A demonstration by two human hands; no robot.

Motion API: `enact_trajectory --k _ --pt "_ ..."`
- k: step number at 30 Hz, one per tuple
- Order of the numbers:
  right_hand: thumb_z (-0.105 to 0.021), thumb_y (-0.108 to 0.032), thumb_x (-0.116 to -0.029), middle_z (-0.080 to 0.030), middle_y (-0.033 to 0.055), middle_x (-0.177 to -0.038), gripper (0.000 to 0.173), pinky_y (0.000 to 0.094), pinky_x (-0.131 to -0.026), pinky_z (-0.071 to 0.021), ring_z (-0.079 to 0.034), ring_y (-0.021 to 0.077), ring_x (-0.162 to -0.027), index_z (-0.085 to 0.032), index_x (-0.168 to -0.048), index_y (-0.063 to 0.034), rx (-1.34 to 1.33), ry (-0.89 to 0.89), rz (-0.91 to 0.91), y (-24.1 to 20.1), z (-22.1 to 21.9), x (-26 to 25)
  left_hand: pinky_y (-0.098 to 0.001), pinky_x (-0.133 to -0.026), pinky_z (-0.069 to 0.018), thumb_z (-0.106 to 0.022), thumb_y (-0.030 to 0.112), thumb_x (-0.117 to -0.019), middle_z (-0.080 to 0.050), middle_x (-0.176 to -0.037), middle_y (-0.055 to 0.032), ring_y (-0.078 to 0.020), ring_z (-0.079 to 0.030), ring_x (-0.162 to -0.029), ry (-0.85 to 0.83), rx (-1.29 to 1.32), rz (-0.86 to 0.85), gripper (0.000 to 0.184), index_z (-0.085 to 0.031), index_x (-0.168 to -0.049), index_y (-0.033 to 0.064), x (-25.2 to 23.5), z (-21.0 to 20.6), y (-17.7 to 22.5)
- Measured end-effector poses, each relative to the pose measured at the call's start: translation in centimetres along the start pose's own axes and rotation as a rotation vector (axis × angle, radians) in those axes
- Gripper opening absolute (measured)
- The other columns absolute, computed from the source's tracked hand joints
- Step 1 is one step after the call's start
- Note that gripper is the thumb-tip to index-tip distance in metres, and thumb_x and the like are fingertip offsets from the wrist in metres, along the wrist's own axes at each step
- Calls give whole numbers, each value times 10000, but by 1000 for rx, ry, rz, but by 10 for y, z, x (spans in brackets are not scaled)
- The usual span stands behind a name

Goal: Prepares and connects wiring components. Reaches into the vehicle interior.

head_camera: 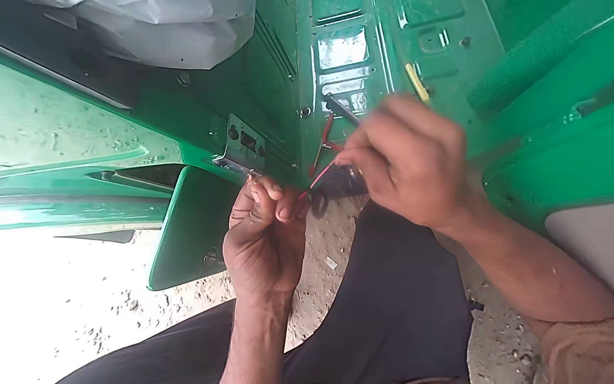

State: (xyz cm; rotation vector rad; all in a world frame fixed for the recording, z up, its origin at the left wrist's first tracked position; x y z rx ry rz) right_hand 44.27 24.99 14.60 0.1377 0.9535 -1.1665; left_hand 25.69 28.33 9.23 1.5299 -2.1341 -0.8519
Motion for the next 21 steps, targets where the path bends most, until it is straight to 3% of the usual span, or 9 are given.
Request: enact_trajectory --k 6,10,14,21 --pt "-673 -219 -1003 -636 113 -802 213 461 -853 -458 -623 262 -808 -702 -909 -29 71 17 35 6 1 1 -311 -719 -514 -473 157 -1058 -555 -700 27 -111 -570 -671 7 3 37 255 -650 -877 132 -2 8 -1" --pt "-668 -204 -1003 -635 120 -805 202 439 -784 -449 -616 263 -792 -699 -904 -30 99 37 9 9 1 3 -306 -694 -508 -477 163 -1063 -568 -706 22 -110 -570 -669 21 -37 44 264 -669 -887 117 -4 12 -2" --pt "-653 -217 -1017 -622 125 -799 218 457 -780 -443 -608 282 -786 -691 -912 -31 169 67 -5 14 -2 4 -309 -684 -513 -501 150 -1044 -575 -701 18 -111 -572 -661 30 -76 51 264 -675 -848 119 -7 19 -3" --pt "-645 -231 -1025 -610 130 -803 230 462 -763 -428 -594 291 -780 -679 -927 -26 165 44 0 27 -4 3 -295 -688 -508 -465 163 -1061 -562 -710 23 -108 -567 -665 45 -50 57 265 -661 -888 119 -10 27 -6"
Point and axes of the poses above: each hand's wrist, its own x-axis away from the middle knuckle, its own z-axis out of the back of the hand, y = z × x, the point moved 6 cm from there along -x, towards the middle knuckle
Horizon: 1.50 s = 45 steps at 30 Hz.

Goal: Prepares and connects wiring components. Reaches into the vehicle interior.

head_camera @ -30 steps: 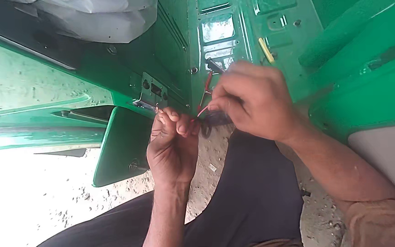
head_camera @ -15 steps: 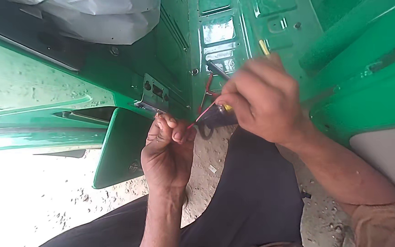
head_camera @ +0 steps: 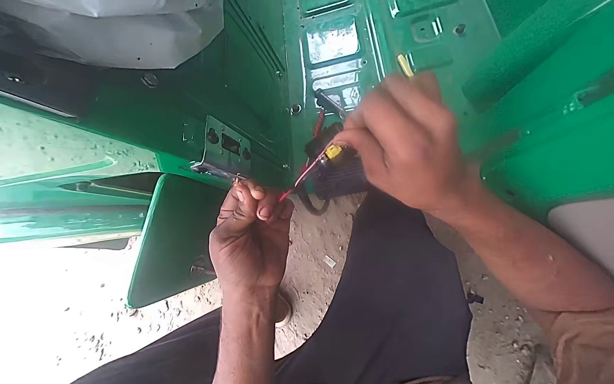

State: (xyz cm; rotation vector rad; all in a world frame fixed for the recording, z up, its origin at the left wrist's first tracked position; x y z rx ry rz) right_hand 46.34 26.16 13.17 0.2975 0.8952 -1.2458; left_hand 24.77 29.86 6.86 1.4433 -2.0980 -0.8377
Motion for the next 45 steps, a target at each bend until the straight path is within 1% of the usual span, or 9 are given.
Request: enact_trajectory --k 6,9,17,22,25,30,37,42,45 --pt "-664 -215 -1005 -666 35 -876 175 255 -754 -524 -631 107 -835 -747 -948 -73 -373 -214 0 22 -2 -9 -298 -712 -524 -459 200 -1082 -571 -747 38 -99 -580 -695 27 -57 -67 241 -662 -959 154 -3 0 8" --pt "-549 -151 -1062 -689 -15 -874 196 196 -719 -546 -637 20 -792 -715 -1001 -66 -603 -332 -27 30 -15 -5 -318 -768 -535 -451 225 -1090 -580 -766 38 -104 -592 -728 51 -130 -145 237 -643 -965 167 -2 4 21" --pt "-393 -150 -1113 -730 79 -1032 315 362 -820 -648 -730 172 -912 -670 -1137 -2 -941 -341 -321 48 -42 15 -350 -787 -570 -460 227 -1094 -606 -799 15 -134 -622 -754 56 -324 -289 226 -629 -965 149 9 0 44" --pt "-655 -246 -1013 -737 -8 -1082 241 272 -923 -588 -692 57 -1004 -721 -1190 -96 -676 -550 -346 57 -53 73 -299 -666 -568 -411 137 -1081 -608 -807 3 -126 -603 -687 112 -550 -348 239 -613 -953 130 15 2 49" --pt "-699 -189 -967 -728 10 -1068 199 338 -998 -521 -657 126 -1056 -757 -1144 -118 -519 -540 -267 55 -51 96 -269 -627 -548 -431 72 -1047 -643 -833 -8 -120 -602 -669 99 -739 -387 217 -639 -983 81 22 2 48" --pt "-645 -113 -1003 -740 26 -998 177 262 -867 -586 -689 68 -906 -733 -1142 -46 -692 -399 -307 50 -35 100 -233 -624 -514 -519 147 -1019 -686 -977 10 -58 -590 -692 -67 -1074 -433 276 -636 -1234 19 39 7 40" --pt "-589 -136 -1030 -654 22 -746 188 255 -574 -537 -610 107 -642 -739 -1016 -24 -926 -402 -494 36 -6 81 -260 -600 -403 -592 413 -941 -597 -694 124 -13 -497 -643 -180 -1648 -314 310 -782 -1019 182 57 1 -12" --pt "-591 -136 -1022 -582 43 -636 225 251 -475 -443 -526 122 -534 -733 -908 -5 -989 -420 -624 24 4 72 -268 -700 -510 -629 479 -960 -718 -916 193 7 -623 -803 -322 -1675 -13 352 -728 -1210 252 54 5 -44" --pt "-585 -92 -1014 -578 67 -640 222 215 -460 -417 -495 101 -512 -709 -872 25 -1144 -425 -757 18 4 74 -222 -669 -555 -669 503 -949 -728 -1119 130 -8 -671 -855 -326 -1565 46 358 -739 -1209 267 51 5 -39"
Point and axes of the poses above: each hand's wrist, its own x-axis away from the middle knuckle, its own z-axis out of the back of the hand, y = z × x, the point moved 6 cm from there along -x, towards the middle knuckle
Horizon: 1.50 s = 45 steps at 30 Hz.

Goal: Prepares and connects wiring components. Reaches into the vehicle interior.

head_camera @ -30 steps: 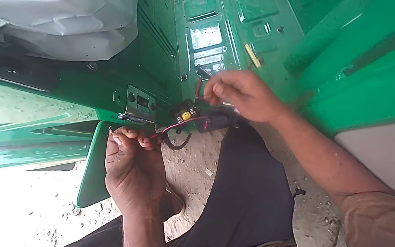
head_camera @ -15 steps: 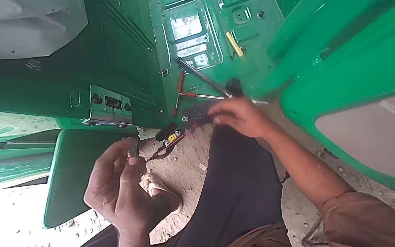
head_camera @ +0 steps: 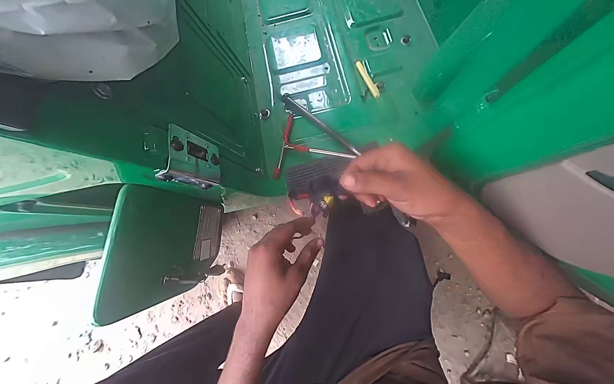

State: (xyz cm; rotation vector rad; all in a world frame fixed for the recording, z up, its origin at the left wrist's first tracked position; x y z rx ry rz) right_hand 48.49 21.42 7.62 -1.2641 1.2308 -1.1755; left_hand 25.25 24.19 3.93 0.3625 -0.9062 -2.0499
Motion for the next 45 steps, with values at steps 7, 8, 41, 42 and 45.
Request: enact_trajectory --k 7,8,41,42,45 --pt "-536 -125 -1047 -600 69 -680 266 162 -422 -357 -447 48 -478 -693 -880 10 -141 -38 -184 -11 -6 10 -436 -922 -599 -803 418 -882 -705 -1184 -34 -201 -689 -1052 267 287 -219 540 -644 -1283 95 -8 28 37" --pt "-520 -138 -1059 -599 69 -667 279 157 -409 -353 -435 44 -461 -696 -903 12 -171 -51 -214 -12 -10 13 -444 -945 -600 -809 399 -880 -709 -1155 -28 -200 -693 -1059 251 325 -231 531 -633 -1271 86 -11 23 44" --pt "-637 -137 -1012 -623 3 -721 165 205 -492 -488 -566 67 -591 -710 -926 -16 366 147 370 -96 -15 45 -228 -644 -459 -734 343 -959 -618 -992 -37 -82 -574 -787 478 -81 -627 289 -742 -1150 127 -4 70 104" --pt "-611 -145 -1025 -586 8 -680 207 209 -472 -462 -541 78 -561 -684 -878 -19 319 154 331 -93 -16 43 -244 -643 -459 -694 335 -987 -613 -945 -32 -94 -581 -787 483 -116 -612 257 -754 -1125 126 -4 69 106" --pt "-567 -160 -1054 -559 46 -635 297 203 -439 -442 -523 101 -515 -659 -819 -3 154 160 181 -84 -18 36 -272 -612 -416 -556 332 -1054 -551 -883 -36 -127 -544 -759 491 -178 -553 280 -719 -1055 104 -6 62 109"
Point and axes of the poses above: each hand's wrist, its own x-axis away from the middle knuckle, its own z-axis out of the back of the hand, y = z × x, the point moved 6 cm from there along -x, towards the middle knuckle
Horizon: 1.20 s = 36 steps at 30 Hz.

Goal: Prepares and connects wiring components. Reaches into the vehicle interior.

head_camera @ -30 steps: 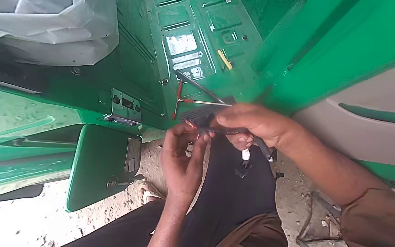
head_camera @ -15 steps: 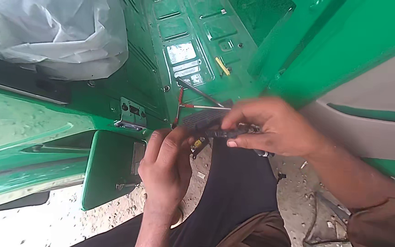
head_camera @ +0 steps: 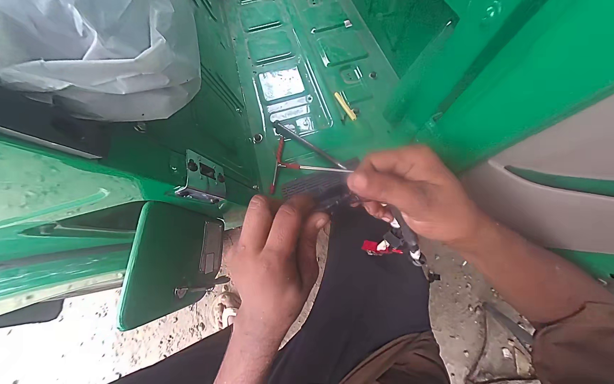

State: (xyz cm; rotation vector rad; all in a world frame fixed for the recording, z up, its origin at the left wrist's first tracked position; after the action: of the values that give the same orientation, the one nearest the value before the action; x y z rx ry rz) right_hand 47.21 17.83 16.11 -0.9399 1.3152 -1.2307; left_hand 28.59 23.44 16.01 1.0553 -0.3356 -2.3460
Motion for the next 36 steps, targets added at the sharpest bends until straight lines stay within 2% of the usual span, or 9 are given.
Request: enact_trajectory --k 4,8,12,18,22,25,27,31,36 --pt "-480 -223 -1099 -624 101 -709 373 192 -410 -457 -530 93 -490 -688 -907 21 -264 -37 -210 9 -4 -4 -236 -570 -437 -489 352 -1075 -512 -891 23 -70 -503 -695 -75 294 192 303 -682 -988 135 7 -15 -18" --pt "-453 -291 -1104 -615 88 -740 398 191 -455 -488 -554 86 -528 -681 -977 10 -378 -132 -281 13 -5 -1 -272 -502 -480 -508 355 -1076 -541 -889 20 -101 -514 -607 -111 580 358 282 -679 -976 153 15 -26 -30" --pt "-592 -101 -994 -634 133 -807 235 254 -521 -558 -603 143 -596 -662 -1159 51 -352 -188 -246 13 -4 3 -277 -477 -475 -521 339 -1074 -547 -867 -6 -123 -504 -574 -113 736 429 267 -674 -991 137 22 -30 -35" --pt "-636 -35 -974 -643 111 -754 109 254 -514 -540 -596 149 -593 -695 -999 52 -135 -2 -23 9 4 4 -272 -500 -470 -576 280 -1055 -551 -879 -10 -117 -500 -592 -58 767 365 191 -667 -1017 116 21 -30 -31" --pt "-717 49 -872 -710 90 -861 116 257 -568 -581 -648 133 -681 -734 -987 38 -14 31 168 -2 7 7 -268 -645 -523 -646 269 -1012 -596 -1022 -11 -106 -575 -779 21 628 260 184 -715 -1088 116 21 -24 -30" --pt "-800 36 -819 -711 89 -971 167 302 -712 -644 -697 172 -864 -754 -978 14 72 -25 251 -7 5 11 -264 -791 -521 -653 343 -993 -522 -1259 3 -113 -561 -1015 -10 535 191 275 -718 -1234 229 18 -19 -25" --pt "-836 20 -797 -706 83 -973 159 296 -743 -647 -698 165 -893 -765 -938 2 133 -20 302 -10 2 15 -263 -849 -504 -681 440 -968 -489 -1328 9 -106 -540 -1090 -21 479 134 284 -747 -1200 290 15 -18 -17" --pt "-821 2 -810 -711 56 -979 116 249 -742 -637 -697 121 -895 -770 -913 -18 286 7 381 -15 -3 22 -303 -949 -523 -845 353 -856 -579 -1268 -7 -145 -569 -1149 67 493 97 226 -806 -1052 247 18 -19 -10" --pt "-806 18 -798 -723 62 -954 117 254 -745 -637 -707 126 -894 -761 -903 -9 293 33 418 -13 -6 25 -427 -1012 -475 -815 214 -893 -720 -1040 36 -187 -620 -1101 151 549 43 71 -807 -962 201 25 -17 -3"
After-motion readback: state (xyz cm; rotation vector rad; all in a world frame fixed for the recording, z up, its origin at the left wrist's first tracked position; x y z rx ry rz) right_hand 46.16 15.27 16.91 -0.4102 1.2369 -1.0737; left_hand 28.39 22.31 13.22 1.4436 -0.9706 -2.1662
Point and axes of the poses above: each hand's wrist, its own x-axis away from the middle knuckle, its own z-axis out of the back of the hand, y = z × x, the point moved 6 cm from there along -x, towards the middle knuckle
